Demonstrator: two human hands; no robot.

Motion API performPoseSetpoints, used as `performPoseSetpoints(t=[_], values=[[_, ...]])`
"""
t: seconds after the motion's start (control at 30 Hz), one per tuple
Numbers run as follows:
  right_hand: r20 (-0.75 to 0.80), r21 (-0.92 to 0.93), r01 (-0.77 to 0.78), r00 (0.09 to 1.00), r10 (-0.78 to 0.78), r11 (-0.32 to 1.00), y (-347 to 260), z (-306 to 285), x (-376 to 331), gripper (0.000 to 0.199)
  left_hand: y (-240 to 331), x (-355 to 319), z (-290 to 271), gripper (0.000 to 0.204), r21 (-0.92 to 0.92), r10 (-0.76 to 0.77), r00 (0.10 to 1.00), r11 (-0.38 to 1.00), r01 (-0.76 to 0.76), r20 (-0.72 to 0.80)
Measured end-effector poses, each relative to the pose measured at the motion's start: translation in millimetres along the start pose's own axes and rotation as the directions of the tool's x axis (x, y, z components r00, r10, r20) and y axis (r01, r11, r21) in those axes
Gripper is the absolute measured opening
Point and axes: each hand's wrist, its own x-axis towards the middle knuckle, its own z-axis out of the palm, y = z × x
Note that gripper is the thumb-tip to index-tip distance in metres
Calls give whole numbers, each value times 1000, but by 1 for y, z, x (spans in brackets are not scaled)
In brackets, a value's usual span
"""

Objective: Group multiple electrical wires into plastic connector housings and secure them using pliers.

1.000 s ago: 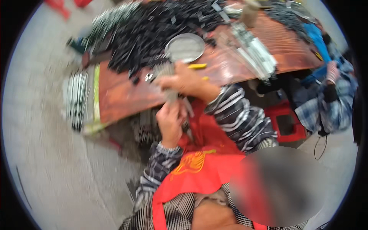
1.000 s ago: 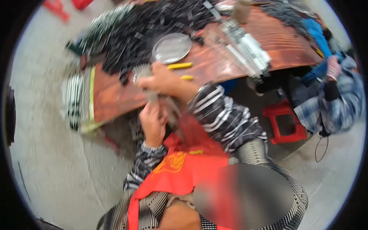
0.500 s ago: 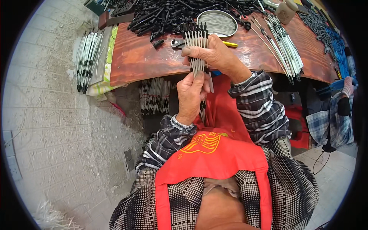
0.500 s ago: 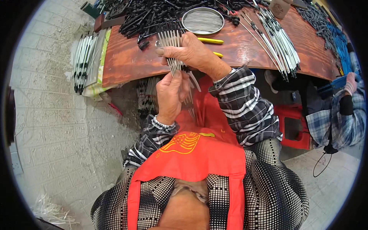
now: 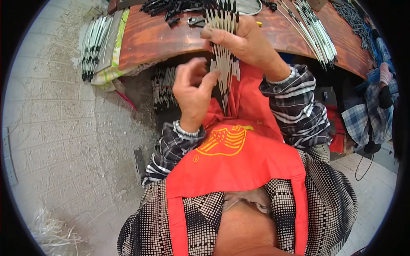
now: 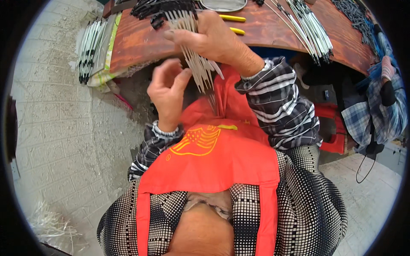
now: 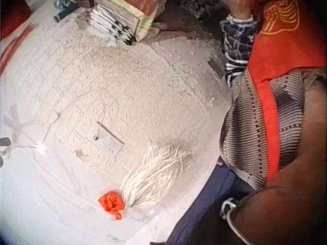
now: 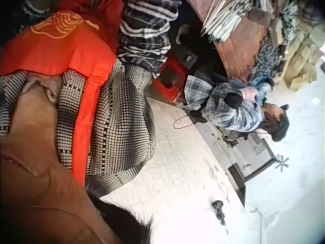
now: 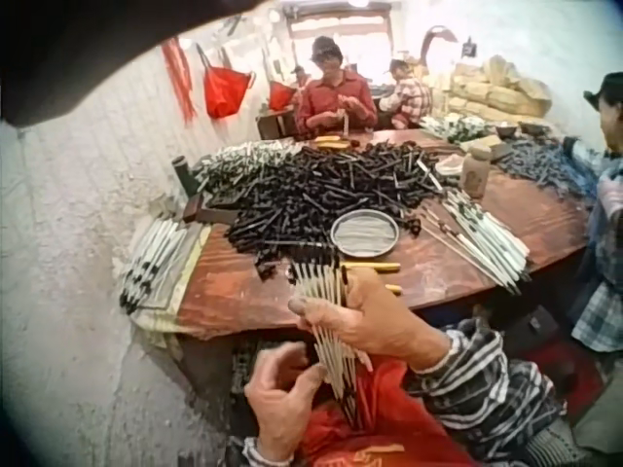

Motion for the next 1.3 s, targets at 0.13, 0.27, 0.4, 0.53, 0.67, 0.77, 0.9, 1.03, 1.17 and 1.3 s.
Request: performPoseSetpoints(t=[0.13, 0.27, 0.4, 0.53, 0.67, 0.77, 0.9, 1.03, 1.17, 1.3], values=[[42, 244, 131, 988, -146, 961, -31, 5, -8, 24, 21, 17, 1, 58, 61, 266, 964, 962, -265, 0], [-22, 30, 398, 918, -397, 917, -39, 13, -21, 25, 15, 29, -3, 55, -401, 145, 915, 916, 20, 377], [1, -244, 552, 822, -569, 797, -30, 29, -44, 18, 6, 26, -19, 20, -292, 205, 828, 955, -52, 522], [4, -143, 537, 840, -542, 831, -24, 49, -89, 27, -8, -12, -29, 38, -224, 368, 748, 930, -292, 552], [34, -21, 400, 916, -399, 916, -19, 68, -137, 28, -6, -42, -41, 56, -294, 181, 633, 953, 77, 753], [144, -108, 429, 899, -413, 897, -22, 68, -148, 28, -12, -46, -56, 61, -62, -21, 558, 990, 129, 830], [136, -94, 499, 864, -485, 862, -16, 73, -144, 25, -21, -40, -75, 55, 37, -314, 653, 915, 401, 689], [169, -95, 512, 853, -493, 854, -13, 74, -136, 24, -54, -54, -68, 35, -31, -648, 663, 706, 708, 374], [168, -85, 518, 849, -500, 851, -7, 73, -127, 25, -56, -52, -50, 35, -175, -780, 499, 470, 865, 376], [167, -77, 510, 854, -494, 857, -4, 72, -125, 25, -53, -42, -43, 37, -210, -780, 437, 383, 899, 447]])
